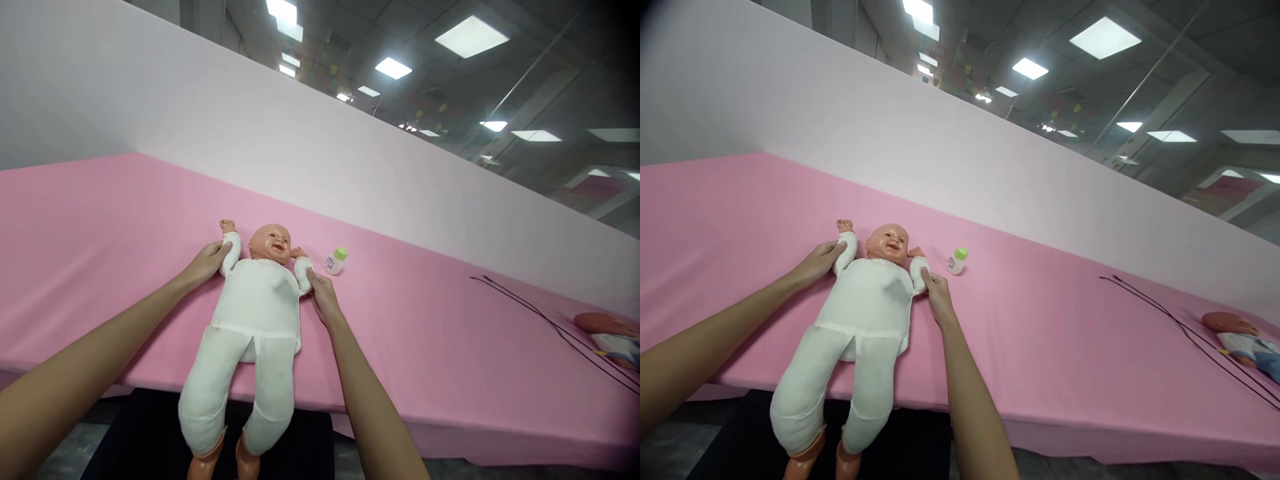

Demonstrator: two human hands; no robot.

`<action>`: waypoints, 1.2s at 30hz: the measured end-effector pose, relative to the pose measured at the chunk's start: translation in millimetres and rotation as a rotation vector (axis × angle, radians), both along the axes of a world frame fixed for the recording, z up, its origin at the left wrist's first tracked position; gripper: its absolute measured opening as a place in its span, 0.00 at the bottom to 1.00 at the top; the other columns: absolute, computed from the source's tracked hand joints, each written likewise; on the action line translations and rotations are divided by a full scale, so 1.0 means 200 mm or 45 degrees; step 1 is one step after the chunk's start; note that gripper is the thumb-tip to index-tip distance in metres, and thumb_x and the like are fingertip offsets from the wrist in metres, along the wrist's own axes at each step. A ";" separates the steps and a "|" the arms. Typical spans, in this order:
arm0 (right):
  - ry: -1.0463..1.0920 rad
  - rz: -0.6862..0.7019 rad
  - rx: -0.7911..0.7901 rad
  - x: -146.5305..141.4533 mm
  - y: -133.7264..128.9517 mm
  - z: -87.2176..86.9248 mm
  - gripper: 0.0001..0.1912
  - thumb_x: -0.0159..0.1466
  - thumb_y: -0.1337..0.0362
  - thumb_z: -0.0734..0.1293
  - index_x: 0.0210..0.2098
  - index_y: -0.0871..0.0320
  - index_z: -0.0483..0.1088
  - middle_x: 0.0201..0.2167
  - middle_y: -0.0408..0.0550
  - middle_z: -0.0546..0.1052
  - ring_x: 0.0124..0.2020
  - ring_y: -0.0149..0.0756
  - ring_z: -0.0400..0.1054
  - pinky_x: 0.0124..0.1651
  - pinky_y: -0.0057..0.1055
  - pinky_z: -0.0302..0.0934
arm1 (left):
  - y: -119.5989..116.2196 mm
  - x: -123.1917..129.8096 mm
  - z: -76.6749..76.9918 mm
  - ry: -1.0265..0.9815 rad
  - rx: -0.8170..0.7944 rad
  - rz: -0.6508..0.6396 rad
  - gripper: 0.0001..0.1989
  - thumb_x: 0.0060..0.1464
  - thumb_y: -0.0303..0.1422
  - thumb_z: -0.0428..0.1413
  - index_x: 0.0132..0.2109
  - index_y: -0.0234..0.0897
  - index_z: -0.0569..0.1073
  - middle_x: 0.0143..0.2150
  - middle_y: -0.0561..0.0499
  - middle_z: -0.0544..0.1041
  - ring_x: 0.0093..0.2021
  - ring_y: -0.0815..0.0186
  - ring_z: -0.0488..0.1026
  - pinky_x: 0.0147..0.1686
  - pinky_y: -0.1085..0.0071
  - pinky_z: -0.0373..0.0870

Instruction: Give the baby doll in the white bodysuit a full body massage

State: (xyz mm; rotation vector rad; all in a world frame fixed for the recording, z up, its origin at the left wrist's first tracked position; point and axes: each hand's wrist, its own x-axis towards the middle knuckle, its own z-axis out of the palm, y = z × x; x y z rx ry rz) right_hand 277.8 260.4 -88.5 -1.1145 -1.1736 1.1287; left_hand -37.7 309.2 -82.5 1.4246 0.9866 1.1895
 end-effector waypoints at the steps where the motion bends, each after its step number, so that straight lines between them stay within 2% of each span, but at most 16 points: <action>1: -0.033 -0.011 -0.003 0.00 0.00 0.00 0.28 0.58 0.37 0.75 0.21 0.56 0.75 0.19 0.41 0.73 0.25 0.33 0.61 0.32 0.32 0.54 | 0.00 0.01 0.00 0.068 0.013 0.053 0.28 0.57 0.61 0.58 0.31 0.39 0.70 0.25 0.54 0.71 0.26 0.65 0.65 0.28 0.69 0.60; 3: -0.044 -0.025 -0.007 0.00 0.00 -0.01 0.28 0.58 0.37 0.75 0.22 0.56 0.76 0.19 0.41 0.73 0.25 0.33 0.61 0.32 0.32 0.54 | -0.01 0.04 0.01 0.167 0.057 0.134 0.27 0.58 0.60 0.56 0.33 0.38 0.72 0.27 0.53 0.72 0.28 0.63 0.67 0.30 0.68 0.61; 5: -0.003 -0.009 -0.017 0.00 0.00 -0.01 0.27 0.57 0.38 0.76 0.25 0.56 0.78 0.21 0.42 0.75 0.25 0.33 0.63 0.33 0.32 0.55 | -0.02 0.05 0.02 0.177 0.077 0.146 0.26 0.57 0.58 0.57 0.38 0.37 0.76 0.30 0.51 0.76 0.31 0.61 0.70 0.31 0.68 0.63; 7: 0.062 0.030 -0.026 0.00 -0.01 0.00 0.25 0.55 0.39 0.78 0.28 0.57 0.80 0.24 0.43 0.78 0.27 0.35 0.66 0.35 0.33 0.59 | -0.03 0.04 0.04 0.066 0.032 0.052 0.26 0.55 0.54 0.61 0.47 0.36 0.79 0.35 0.49 0.80 0.34 0.58 0.74 0.34 0.67 0.66; 9: 0.131 0.064 -0.032 0.01 -0.02 0.02 0.22 0.51 0.44 0.82 0.31 0.56 0.82 0.28 0.44 0.81 0.31 0.36 0.69 0.39 0.34 0.62 | -0.04 0.01 0.05 -0.119 -0.055 -0.068 0.25 0.50 0.47 0.67 0.50 0.36 0.80 0.40 0.46 0.82 0.37 0.56 0.76 0.36 0.66 0.70; 12: 0.197 0.105 -0.038 0.02 -0.03 0.03 0.19 0.44 0.57 0.86 0.34 0.54 0.84 0.35 0.45 0.83 0.37 0.39 0.73 0.44 0.36 0.66 | -0.04 -0.04 0.07 -0.296 -0.151 -0.194 0.20 0.41 0.35 0.70 0.45 0.36 0.84 0.44 0.42 0.84 0.41 0.52 0.79 0.38 0.63 0.73; 15: 0.182 0.189 -0.036 0.03 -0.04 0.04 0.15 0.41 0.67 0.84 0.29 0.53 0.84 0.44 0.46 0.83 0.45 0.42 0.74 0.48 0.37 0.68 | -0.05 -0.07 0.08 -0.235 -0.133 -0.352 0.12 0.37 0.30 0.70 0.35 0.38 0.86 0.51 0.38 0.83 0.51 0.44 0.79 0.45 0.57 0.76; 18: 0.147 0.234 -0.040 0.02 -0.04 0.04 0.12 0.41 0.70 0.82 0.24 0.53 0.82 0.48 0.47 0.81 0.50 0.44 0.74 0.51 0.38 0.69 | -0.04 -0.08 0.07 -0.143 -0.108 -0.437 0.07 0.32 0.26 0.71 0.24 0.39 0.84 0.56 0.39 0.81 0.58 0.40 0.76 0.50 0.55 0.75; 20: 0.161 0.205 -0.048 0.02 -0.05 0.04 0.14 0.41 0.70 0.82 0.28 0.53 0.83 0.48 0.47 0.82 0.49 0.44 0.74 0.51 0.39 0.69 | -0.03 -0.08 0.05 -0.140 -0.112 -0.399 0.09 0.33 0.28 0.72 0.29 0.39 0.86 0.56 0.39 0.81 0.57 0.41 0.76 0.49 0.56 0.75; 22: 0.183 0.178 -0.052 0.01 -0.04 0.04 0.17 0.42 0.67 0.84 0.33 0.52 0.84 0.45 0.47 0.83 0.47 0.43 0.74 0.50 0.38 0.68 | -0.02 -0.08 0.03 -0.171 -0.103 -0.325 0.15 0.38 0.33 0.73 0.38 0.39 0.87 0.53 0.39 0.83 0.53 0.45 0.78 0.46 0.58 0.75; 25: 0.231 0.126 -0.050 0.01 -0.03 0.03 0.19 0.46 0.56 0.86 0.35 0.54 0.83 0.35 0.46 0.82 0.39 0.41 0.73 0.47 0.38 0.68 | -0.01 -0.07 0.00 -0.206 -0.055 -0.210 0.21 0.43 0.42 0.74 0.45 0.38 0.85 0.45 0.42 0.84 0.44 0.51 0.79 0.41 0.61 0.74; 28: 0.276 0.026 -0.056 0.01 -0.01 0.01 0.25 0.48 0.41 0.83 0.30 0.56 0.81 0.30 0.47 0.80 0.37 0.41 0.73 0.48 0.40 0.67 | -0.01 -0.04 0.00 -0.137 0.004 -0.141 0.23 0.51 0.52 0.68 0.40 0.36 0.82 0.37 0.46 0.82 0.34 0.60 0.75 0.34 0.67 0.69; 30: 0.257 -0.007 -0.068 0.01 -0.01 0.01 0.28 0.50 0.37 0.81 0.28 0.56 0.80 0.29 0.48 0.79 0.38 0.42 0.72 0.48 0.39 0.67 | -0.02 -0.02 0.00 -0.041 0.025 -0.077 0.26 0.56 0.58 0.62 0.33 0.36 0.77 0.28 0.50 0.77 0.28 0.65 0.69 0.29 0.69 0.64; 32: 0.222 -0.003 -0.067 0.00 -0.01 0.01 0.27 0.51 0.38 0.81 0.27 0.57 0.79 0.28 0.47 0.78 0.36 0.40 0.71 0.46 0.38 0.66 | -0.03 0.00 0.01 0.033 0.036 0.001 0.29 0.59 0.61 0.57 0.32 0.37 0.75 0.25 0.53 0.73 0.25 0.66 0.66 0.27 0.70 0.61; 34: 0.201 0.013 -0.056 0.00 -0.01 0.02 0.27 0.51 0.39 0.81 0.26 0.57 0.79 0.27 0.46 0.77 0.34 0.38 0.70 0.44 0.36 0.66 | -0.04 0.02 0.01 0.042 0.078 0.046 0.29 0.60 0.61 0.56 0.42 0.36 0.78 0.32 0.50 0.78 0.32 0.63 0.72 0.32 0.69 0.65; 36: 0.206 0.019 -0.052 -0.01 -0.02 0.02 0.26 0.52 0.39 0.81 0.26 0.57 0.79 0.27 0.46 0.77 0.34 0.38 0.70 0.44 0.36 0.66 | -0.04 0.02 0.02 0.016 0.130 0.063 0.33 0.60 0.60 0.56 0.57 0.37 0.77 0.49 0.45 0.82 0.46 0.57 0.76 0.43 0.68 0.69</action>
